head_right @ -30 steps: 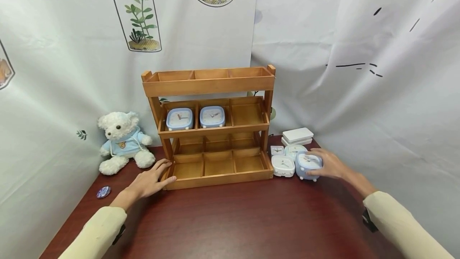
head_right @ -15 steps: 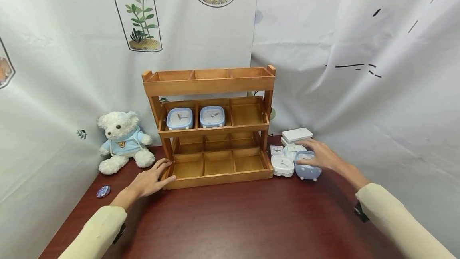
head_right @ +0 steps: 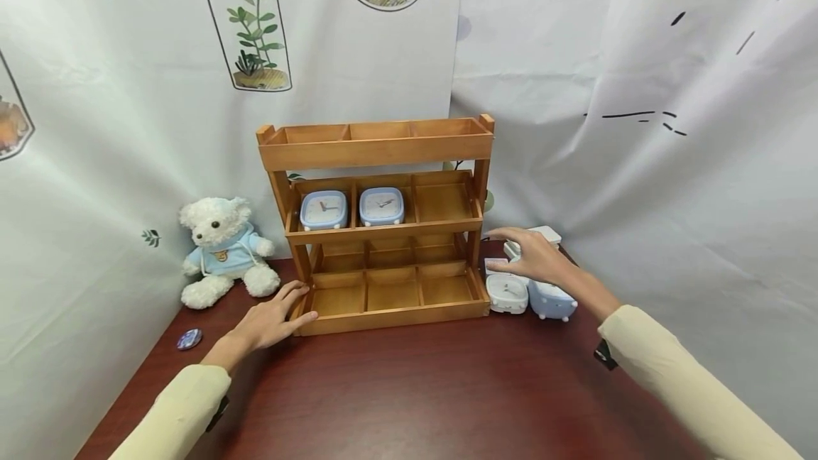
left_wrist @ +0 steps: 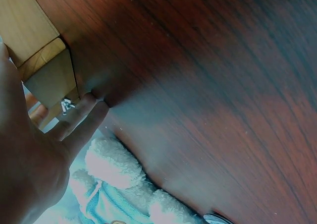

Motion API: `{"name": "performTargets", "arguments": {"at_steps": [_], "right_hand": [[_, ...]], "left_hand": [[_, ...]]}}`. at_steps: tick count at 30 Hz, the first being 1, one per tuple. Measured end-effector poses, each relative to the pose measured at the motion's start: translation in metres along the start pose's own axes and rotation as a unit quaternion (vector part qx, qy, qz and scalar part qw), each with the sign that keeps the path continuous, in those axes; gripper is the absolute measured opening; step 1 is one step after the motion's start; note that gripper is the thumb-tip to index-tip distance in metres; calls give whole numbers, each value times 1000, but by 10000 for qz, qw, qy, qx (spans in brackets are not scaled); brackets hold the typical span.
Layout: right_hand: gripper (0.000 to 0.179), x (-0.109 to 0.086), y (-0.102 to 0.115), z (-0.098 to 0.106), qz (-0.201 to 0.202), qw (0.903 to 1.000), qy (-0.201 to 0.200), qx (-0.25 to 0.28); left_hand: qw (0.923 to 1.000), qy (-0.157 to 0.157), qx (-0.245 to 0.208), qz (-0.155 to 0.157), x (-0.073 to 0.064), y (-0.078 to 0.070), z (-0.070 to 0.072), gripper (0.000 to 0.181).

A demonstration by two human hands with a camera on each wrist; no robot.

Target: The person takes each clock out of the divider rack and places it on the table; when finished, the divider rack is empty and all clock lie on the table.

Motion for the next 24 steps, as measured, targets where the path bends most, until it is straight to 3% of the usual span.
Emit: {"name": "performTargets", "arguments": {"at_steps": [14, 24], "right_hand": [[52, 70, 40, -11, 761, 9956, -392, 378], [57, 124, 53, -29, 630, 9964, -311, 470]], "left_hand": [[10000, 26, 47, 27, 1, 1, 0, 82], [9999, 70, 55, 50, 1, 2, -2, 83]]}}
Point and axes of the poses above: each hand's wrist, its own x-axis towards the middle knuckle, its own z-axis out of the back of the hand, y = z × x, the point moved 7 cm from there along x, towards the middle knuckle, and after that the axes turned 11 degrees about x, right-handed, at the moved point
